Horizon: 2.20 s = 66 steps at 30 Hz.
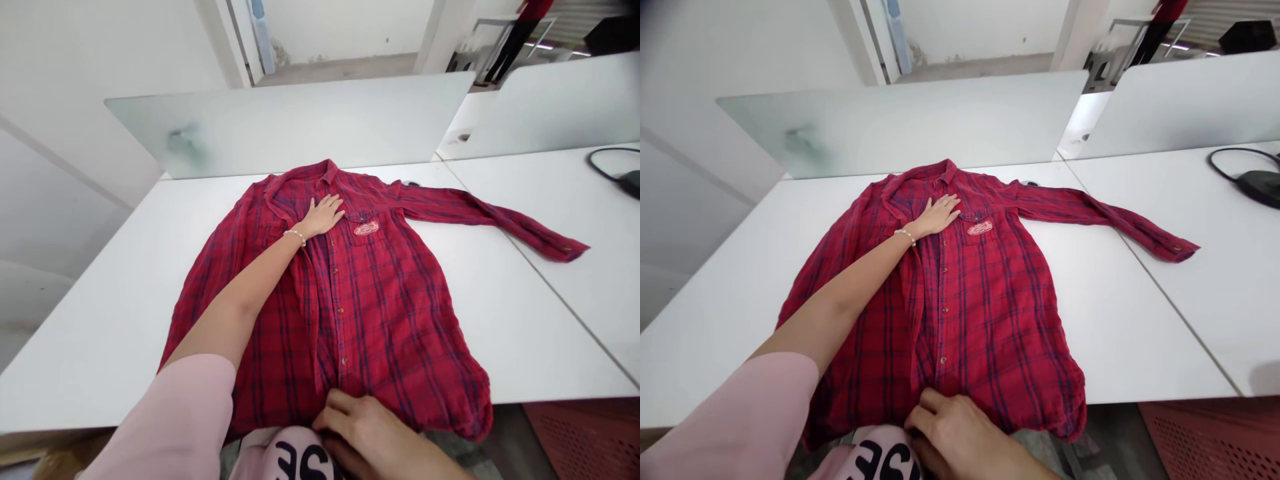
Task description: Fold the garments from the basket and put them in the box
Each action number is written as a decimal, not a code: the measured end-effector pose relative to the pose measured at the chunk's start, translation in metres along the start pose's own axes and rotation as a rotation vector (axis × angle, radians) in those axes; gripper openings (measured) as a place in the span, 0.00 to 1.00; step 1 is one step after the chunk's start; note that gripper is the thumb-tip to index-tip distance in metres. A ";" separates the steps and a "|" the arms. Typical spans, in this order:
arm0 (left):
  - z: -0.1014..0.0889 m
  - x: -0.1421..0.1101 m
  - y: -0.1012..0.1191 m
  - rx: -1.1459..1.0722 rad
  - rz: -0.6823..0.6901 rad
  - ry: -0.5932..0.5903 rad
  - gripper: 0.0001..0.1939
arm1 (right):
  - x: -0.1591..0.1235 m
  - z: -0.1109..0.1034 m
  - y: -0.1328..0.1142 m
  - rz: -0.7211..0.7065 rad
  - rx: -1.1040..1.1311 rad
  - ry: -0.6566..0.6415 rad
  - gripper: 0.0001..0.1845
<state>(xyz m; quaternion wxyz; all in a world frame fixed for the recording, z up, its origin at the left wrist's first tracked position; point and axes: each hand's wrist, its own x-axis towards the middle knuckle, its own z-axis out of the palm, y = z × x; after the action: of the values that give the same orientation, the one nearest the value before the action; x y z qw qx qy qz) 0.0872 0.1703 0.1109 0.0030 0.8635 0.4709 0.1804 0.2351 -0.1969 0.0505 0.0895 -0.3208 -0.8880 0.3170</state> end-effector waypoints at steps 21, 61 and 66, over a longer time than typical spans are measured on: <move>-0.001 0.005 -0.004 0.029 0.001 0.097 0.26 | 0.124 -0.009 -0.005 -0.706 -0.683 -0.013 0.16; -0.076 -0.018 -0.127 -0.390 -0.615 0.514 0.10 | 0.112 -0.082 0.002 -0.362 -0.733 -0.083 0.10; -0.086 0.008 -0.110 -0.619 -0.651 0.545 0.06 | 0.105 -0.081 -0.007 -0.456 -0.755 -0.199 0.10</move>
<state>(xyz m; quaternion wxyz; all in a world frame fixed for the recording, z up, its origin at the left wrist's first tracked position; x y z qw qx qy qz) -0.0250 0.2236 0.1745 0.1913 0.5529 0.6232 0.5189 0.1792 -0.0942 0.1141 -0.0523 -0.0951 -0.9937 -0.0278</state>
